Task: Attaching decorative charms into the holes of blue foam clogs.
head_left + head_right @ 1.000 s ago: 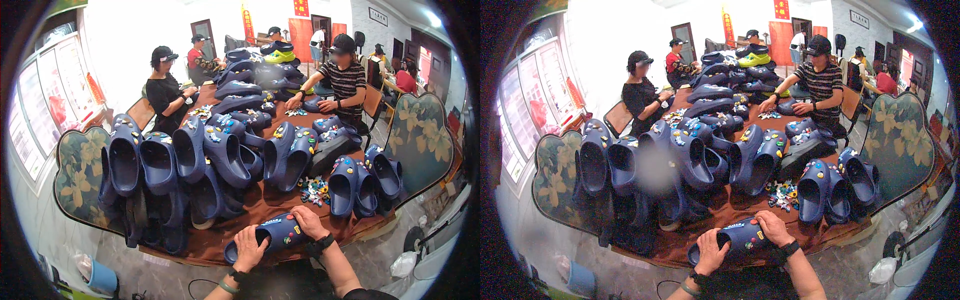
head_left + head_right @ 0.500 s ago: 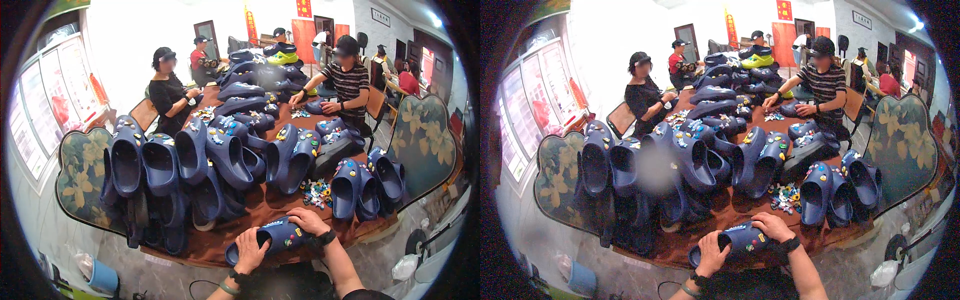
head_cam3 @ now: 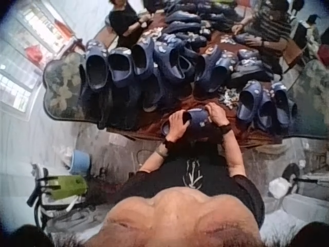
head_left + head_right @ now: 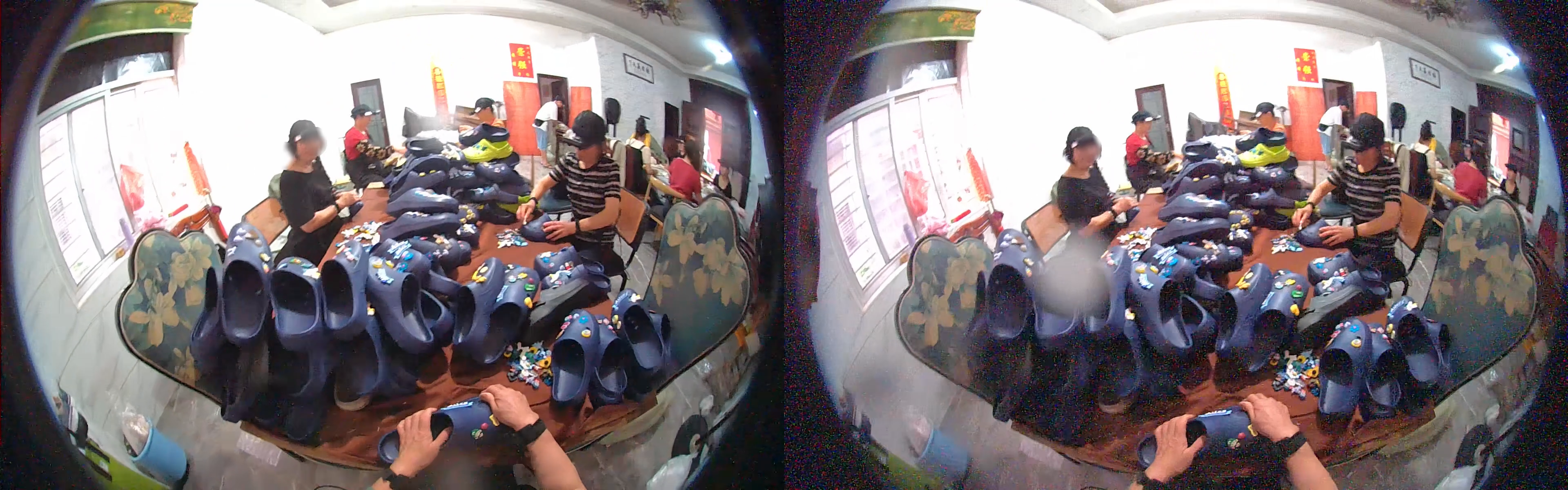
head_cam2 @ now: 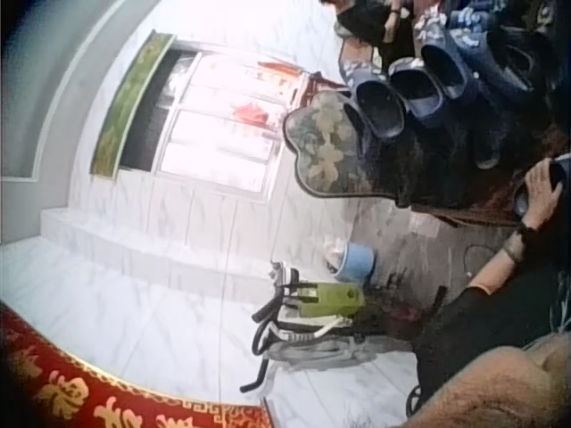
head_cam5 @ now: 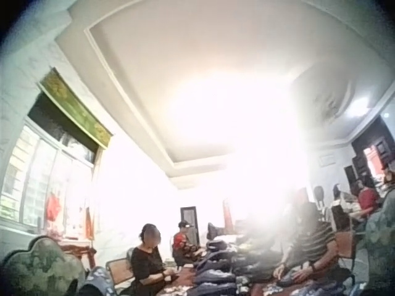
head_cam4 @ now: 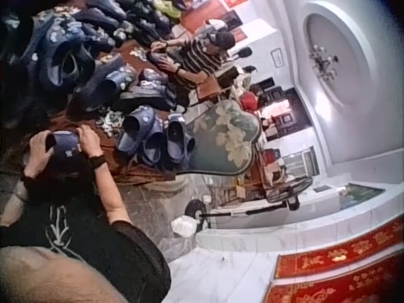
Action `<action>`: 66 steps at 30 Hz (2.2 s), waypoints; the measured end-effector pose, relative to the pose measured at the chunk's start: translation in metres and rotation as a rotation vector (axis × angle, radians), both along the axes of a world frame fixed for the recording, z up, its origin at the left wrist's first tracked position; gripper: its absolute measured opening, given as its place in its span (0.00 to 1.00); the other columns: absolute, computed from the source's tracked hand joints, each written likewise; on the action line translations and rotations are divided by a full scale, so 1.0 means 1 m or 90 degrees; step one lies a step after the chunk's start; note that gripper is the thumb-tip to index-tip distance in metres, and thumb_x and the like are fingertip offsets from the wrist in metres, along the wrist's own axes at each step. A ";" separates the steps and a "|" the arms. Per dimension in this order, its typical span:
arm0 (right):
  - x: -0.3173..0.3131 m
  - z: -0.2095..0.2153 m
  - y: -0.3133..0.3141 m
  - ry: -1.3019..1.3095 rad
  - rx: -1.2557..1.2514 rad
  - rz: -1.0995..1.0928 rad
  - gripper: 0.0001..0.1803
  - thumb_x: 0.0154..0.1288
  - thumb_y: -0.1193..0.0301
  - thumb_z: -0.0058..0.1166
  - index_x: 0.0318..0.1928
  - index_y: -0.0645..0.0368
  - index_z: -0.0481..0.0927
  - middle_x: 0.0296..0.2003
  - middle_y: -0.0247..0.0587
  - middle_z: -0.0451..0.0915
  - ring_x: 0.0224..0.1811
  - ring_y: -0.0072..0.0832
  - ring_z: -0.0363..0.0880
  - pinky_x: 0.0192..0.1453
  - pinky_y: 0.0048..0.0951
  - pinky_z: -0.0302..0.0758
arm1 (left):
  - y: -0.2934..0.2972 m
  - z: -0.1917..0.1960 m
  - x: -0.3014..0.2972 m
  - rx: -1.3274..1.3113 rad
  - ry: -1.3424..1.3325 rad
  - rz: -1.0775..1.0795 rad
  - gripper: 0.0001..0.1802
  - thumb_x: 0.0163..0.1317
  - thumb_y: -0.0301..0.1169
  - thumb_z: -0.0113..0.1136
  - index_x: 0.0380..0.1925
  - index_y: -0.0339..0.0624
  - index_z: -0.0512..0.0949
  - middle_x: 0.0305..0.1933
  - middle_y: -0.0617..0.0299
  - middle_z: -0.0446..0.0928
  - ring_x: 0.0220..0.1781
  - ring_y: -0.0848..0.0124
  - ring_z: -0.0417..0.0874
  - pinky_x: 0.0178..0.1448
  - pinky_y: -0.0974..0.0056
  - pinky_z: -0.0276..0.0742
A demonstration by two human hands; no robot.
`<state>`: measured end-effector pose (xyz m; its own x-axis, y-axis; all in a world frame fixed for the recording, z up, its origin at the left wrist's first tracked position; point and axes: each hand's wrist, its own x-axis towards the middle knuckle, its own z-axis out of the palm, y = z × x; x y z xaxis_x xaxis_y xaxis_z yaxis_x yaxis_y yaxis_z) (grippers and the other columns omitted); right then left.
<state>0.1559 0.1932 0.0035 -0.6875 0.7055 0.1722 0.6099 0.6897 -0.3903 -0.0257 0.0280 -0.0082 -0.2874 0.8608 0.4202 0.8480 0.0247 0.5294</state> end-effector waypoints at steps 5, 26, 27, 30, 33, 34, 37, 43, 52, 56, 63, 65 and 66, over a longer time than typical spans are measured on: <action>-0.031 -0.006 -0.002 0.059 0.037 0.086 0.15 0.73 0.60 0.41 0.44 0.53 0.78 0.42 0.43 0.79 0.41 0.47 0.81 0.46 0.45 0.79 | -0.012 -0.005 -0.015 0.006 -0.041 0.033 0.32 0.50 0.40 0.67 0.55 0.44 0.70 0.52 0.53 0.73 0.57 0.52 0.71 0.61 0.48 0.60; 0.009 0.009 0.021 0.173 -0.124 0.213 0.16 0.68 0.62 0.52 0.48 0.60 0.80 0.42 0.48 0.79 0.50 0.45 0.76 0.55 0.40 0.73 | 0.000 0.012 -0.001 0.000 -0.038 -0.025 0.32 0.56 0.42 0.64 0.59 0.44 0.67 0.55 0.52 0.70 0.60 0.52 0.68 0.64 0.50 0.58; 0.011 0.012 0.022 0.164 -0.173 0.194 0.16 0.69 0.62 0.51 0.48 0.60 0.79 0.41 0.49 0.79 0.49 0.46 0.76 0.55 0.40 0.73 | 0.001 0.011 -0.001 0.003 -0.047 -0.004 0.32 0.56 0.42 0.64 0.59 0.44 0.67 0.55 0.52 0.70 0.60 0.52 0.68 0.64 0.50 0.58; -0.001 0.015 0.018 0.043 -0.086 0.195 0.16 0.72 0.60 0.46 0.45 0.58 0.78 0.44 0.51 0.79 0.51 0.48 0.75 0.53 0.45 0.73 | -0.003 0.005 -0.002 0.005 -0.023 0.003 0.32 0.58 0.46 0.63 0.60 0.46 0.66 0.57 0.54 0.69 0.61 0.54 0.67 0.66 0.49 0.56; -0.008 0.015 0.008 0.054 -0.057 0.107 0.14 0.73 0.62 0.42 0.43 0.58 0.77 0.40 0.53 0.79 0.46 0.51 0.77 0.49 0.48 0.74 | -0.008 0.003 -0.003 -0.004 -0.029 0.010 0.32 0.58 0.44 0.64 0.59 0.45 0.66 0.57 0.54 0.69 0.61 0.54 0.67 0.66 0.49 0.56; -0.009 0.014 0.005 0.094 -0.040 0.116 0.14 0.74 0.62 0.42 0.43 0.58 0.76 0.37 0.55 0.79 0.42 0.54 0.77 0.46 0.50 0.74 | -0.008 0.003 -0.005 0.002 -0.023 0.007 0.32 0.57 0.42 0.64 0.59 0.44 0.66 0.57 0.54 0.70 0.61 0.54 0.67 0.66 0.50 0.57; -0.016 0.012 -0.002 0.069 -0.030 0.053 0.13 0.73 0.62 0.42 0.43 0.59 0.74 0.38 0.54 0.80 0.41 0.54 0.78 0.44 0.52 0.75 | -0.009 0.009 -0.008 -0.024 -0.021 -0.006 0.33 0.56 0.40 0.65 0.59 0.44 0.66 0.56 0.53 0.70 0.61 0.54 0.67 0.65 0.50 0.57; -0.027 -0.016 0.002 0.249 0.011 0.000 0.10 0.72 0.68 0.45 0.37 0.63 0.71 0.33 0.57 0.76 0.39 0.55 0.75 0.43 0.50 0.72 | -0.007 0.006 -0.012 -0.030 -0.042 -0.002 0.33 0.52 0.33 0.66 0.59 0.43 0.66 0.57 0.51 0.70 0.64 0.52 0.67 0.69 0.49 0.54; -0.016 -0.011 0.024 0.159 -0.063 -0.285 0.14 0.73 0.64 0.42 0.36 0.63 0.71 0.30 0.61 0.79 0.37 0.58 0.79 0.39 0.55 0.73 | 0.004 0.008 -0.012 -0.039 -0.012 -0.030 0.30 0.59 0.38 0.61 0.60 0.41 0.66 0.58 0.51 0.69 0.63 0.52 0.66 0.68 0.49 0.55; -0.013 -0.015 0.018 0.152 -0.047 -0.306 0.16 0.72 0.59 0.45 0.36 0.60 0.76 0.32 0.55 0.81 0.38 0.54 0.80 0.41 0.53 0.73 | 0.000 0.003 -0.014 -0.024 -0.004 -0.030 0.30 0.59 0.38 0.61 0.60 0.41 0.66 0.57 0.52 0.70 0.62 0.52 0.67 0.68 0.49 0.55; -0.021 0.019 0.018 0.315 0.176 0.127 0.16 0.67 0.58 0.51 0.35 0.55 0.84 0.35 0.49 0.79 0.40 0.41 0.78 0.46 0.42 0.74 | 0.001 0.014 -0.011 -0.018 -0.033 -0.056 0.29 0.59 0.37 0.61 0.60 0.46 0.67 0.57 0.53 0.69 0.63 0.53 0.66 0.68 0.49 0.55; -0.027 0.028 0.007 0.234 -0.067 0.339 0.12 0.65 0.64 0.54 0.42 0.60 0.81 0.41 0.46 0.81 0.46 0.46 0.78 0.51 0.42 0.74 | 0.002 0.018 -0.009 -0.001 -0.042 -0.065 0.29 0.59 0.36 0.62 0.60 0.47 0.67 0.58 0.52 0.69 0.63 0.52 0.66 0.68 0.49 0.54; -0.032 0.019 0.005 0.161 -0.105 0.299 0.13 0.66 0.63 0.52 0.40 0.59 0.82 0.40 0.46 0.82 0.46 0.46 0.79 0.50 0.42 0.74 | 0.000 0.017 -0.009 -0.011 -0.038 -0.060 0.29 0.58 0.35 0.62 0.60 0.46 0.67 0.58 0.52 0.69 0.63 0.52 0.66 0.69 0.49 0.54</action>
<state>0.1243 0.1980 0.0223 -0.8863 0.3650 0.2851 0.1257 0.7820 -0.6105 -0.0351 0.0279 0.0086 -0.2286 0.8924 0.3890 0.8140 -0.0439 0.5792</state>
